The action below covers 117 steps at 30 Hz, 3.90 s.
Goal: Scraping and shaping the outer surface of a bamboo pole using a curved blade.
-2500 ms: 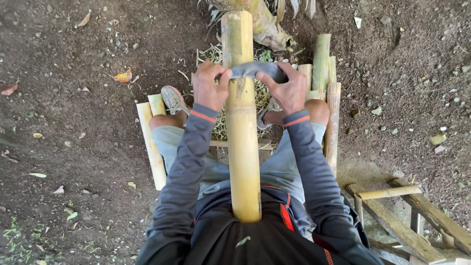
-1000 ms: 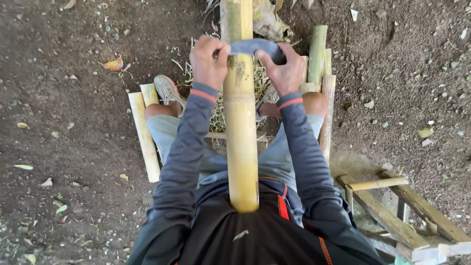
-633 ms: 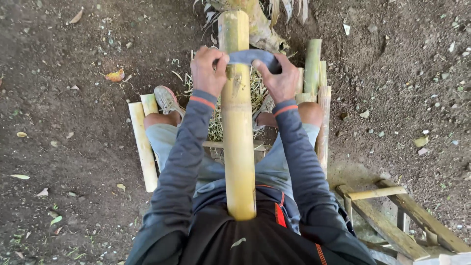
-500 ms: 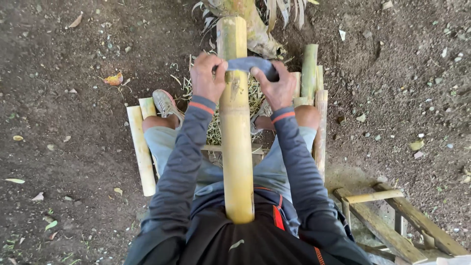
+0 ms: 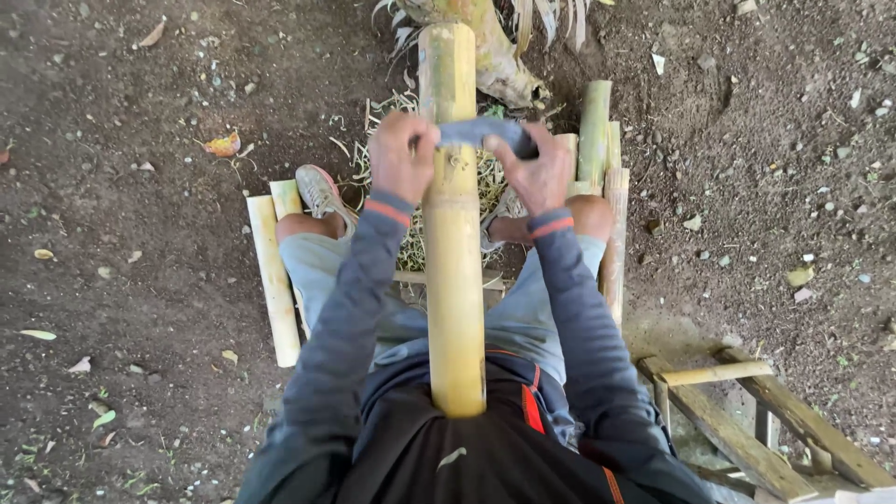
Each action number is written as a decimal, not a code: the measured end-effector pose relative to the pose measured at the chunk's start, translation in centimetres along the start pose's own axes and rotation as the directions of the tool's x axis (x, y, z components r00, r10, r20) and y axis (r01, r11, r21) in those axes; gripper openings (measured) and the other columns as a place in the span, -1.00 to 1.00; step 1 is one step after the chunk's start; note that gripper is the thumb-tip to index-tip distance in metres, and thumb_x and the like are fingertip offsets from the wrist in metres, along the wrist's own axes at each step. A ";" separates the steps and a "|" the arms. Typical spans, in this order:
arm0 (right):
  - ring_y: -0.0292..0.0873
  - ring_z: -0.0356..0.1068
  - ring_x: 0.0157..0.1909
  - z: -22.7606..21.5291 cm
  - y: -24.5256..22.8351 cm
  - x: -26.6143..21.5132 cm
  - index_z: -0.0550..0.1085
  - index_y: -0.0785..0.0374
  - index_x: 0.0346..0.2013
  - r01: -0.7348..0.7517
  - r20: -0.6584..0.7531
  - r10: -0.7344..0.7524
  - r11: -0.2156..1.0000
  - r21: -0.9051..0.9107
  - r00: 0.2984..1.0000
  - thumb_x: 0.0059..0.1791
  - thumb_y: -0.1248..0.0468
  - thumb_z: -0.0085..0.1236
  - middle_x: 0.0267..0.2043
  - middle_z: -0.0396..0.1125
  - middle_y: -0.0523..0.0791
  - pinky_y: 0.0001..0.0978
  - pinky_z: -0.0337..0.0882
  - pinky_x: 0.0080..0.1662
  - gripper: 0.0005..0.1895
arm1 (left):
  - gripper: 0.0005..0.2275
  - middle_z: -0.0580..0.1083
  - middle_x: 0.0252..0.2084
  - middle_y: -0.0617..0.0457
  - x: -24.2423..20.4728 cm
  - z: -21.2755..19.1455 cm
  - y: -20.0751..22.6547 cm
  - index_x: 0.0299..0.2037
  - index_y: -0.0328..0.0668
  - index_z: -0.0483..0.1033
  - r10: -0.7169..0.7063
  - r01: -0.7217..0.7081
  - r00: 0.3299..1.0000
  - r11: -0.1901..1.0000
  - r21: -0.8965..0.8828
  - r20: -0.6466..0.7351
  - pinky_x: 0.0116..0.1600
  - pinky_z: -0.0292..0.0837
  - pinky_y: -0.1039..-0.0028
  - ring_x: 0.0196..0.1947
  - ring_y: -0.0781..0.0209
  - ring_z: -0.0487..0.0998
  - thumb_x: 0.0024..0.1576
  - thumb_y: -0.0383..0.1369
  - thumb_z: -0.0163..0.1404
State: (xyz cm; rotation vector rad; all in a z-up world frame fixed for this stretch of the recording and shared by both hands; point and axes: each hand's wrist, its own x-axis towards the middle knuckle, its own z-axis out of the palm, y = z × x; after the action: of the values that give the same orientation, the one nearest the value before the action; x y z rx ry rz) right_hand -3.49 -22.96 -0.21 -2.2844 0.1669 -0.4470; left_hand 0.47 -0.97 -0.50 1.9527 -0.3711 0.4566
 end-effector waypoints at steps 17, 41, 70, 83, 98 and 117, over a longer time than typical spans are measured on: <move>-0.07 0.37 -0.52 -1.8 -1.2 0.6 0.57 0.34 -0.35 0.044 0.138 -0.039 0.998 -0.033 0.990 -0.12 -0.11 0.49 -0.54 0.39 0.00 -0.19 0.38 -0.35 -0.46 | -0.88 0.43 -0.46 -0.01 -1.4 -0.2 1.4 -0.40 -0.36 0.49 -0.215 0.214 0.977 0.976 -0.048 -0.008 -0.41 0.31 0.41 -0.54 0.23 0.43 0.09 -0.51 0.19; 0.00 0.43 -0.48 -0.5 -1.7 4.0 0.54 0.35 -0.33 0.035 0.102 -0.031 0.998 -0.045 0.994 -0.12 -0.12 0.47 -0.50 0.41 0.05 -0.15 0.43 -0.33 -0.45 | -0.87 0.43 -0.45 0.00 2.1 0.5 -2.7 -0.40 -0.33 0.48 -0.071 0.071 0.997 0.993 -0.096 0.012 -0.40 0.32 0.44 -0.52 0.28 0.44 0.14 -0.50 0.17; 0.02 0.51 -0.44 -2.1 -2.7 4.2 0.57 0.28 -0.29 0.120 0.162 -0.107 0.990 -0.072 0.981 -0.14 -0.13 0.48 -0.46 0.47 0.02 -0.15 0.48 -0.30 -0.47 | -0.88 0.43 -0.47 0.07 -0.6 -0.5 -0.6 -0.40 -0.34 0.51 -0.234 0.229 0.972 0.966 -0.116 -0.031 -0.42 0.29 0.51 -0.55 0.37 0.36 0.10 -0.51 0.20; 0.04 0.46 -0.49 -2.0 -3.2 3.4 0.52 0.27 -0.36 0.155 0.147 -0.140 0.983 -0.098 0.979 -0.12 -0.12 0.48 -0.52 0.41 0.01 -0.11 0.43 -0.37 -0.49 | -0.87 0.44 -0.46 0.01 -1.8 -0.5 -0.6 -0.40 -0.35 0.49 -0.235 0.229 0.971 0.968 -0.106 -0.046 -0.40 0.32 0.47 -0.53 0.29 0.43 0.11 -0.49 0.20; 0.03 0.46 -0.50 -1.8 -4.0 5.5 0.54 0.29 -0.32 0.179 0.160 -0.159 0.976 -0.123 0.974 -0.11 -0.10 0.49 -0.51 0.42 0.02 -0.14 0.42 -0.38 -0.50 | -0.87 0.44 -0.47 0.09 0.8 -0.1 -1.6 -0.37 -0.34 0.50 -0.282 0.270 0.958 0.947 -0.177 -0.046 -0.41 0.31 0.51 -0.53 0.37 0.40 0.15 -0.48 0.18; 0.05 0.44 -0.49 -2.4 -4.0 3.4 0.51 0.29 -0.36 0.176 0.127 -0.159 0.974 -0.145 0.979 -0.08 -0.13 0.48 -0.52 0.39 0.02 -0.12 0.41 -0.38 -0.47 | -0.85 0.40 -0.48 0.04 -0.4 -0.3 -0.5 -0.39 -0.33 0.46 -0.246 0.240 0.968 0.966 -0.099 -0.051 -0.40 0.27 0.45 -0.54 0.32 0.37 0.14 -0.49 0.19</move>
State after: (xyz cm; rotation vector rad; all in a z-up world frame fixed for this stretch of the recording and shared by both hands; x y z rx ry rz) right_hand -1.32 -22.76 5.17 -2.4815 -0.0522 -0.3988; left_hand 0.25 -0.44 -0.98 1.8597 -0.1072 0.3339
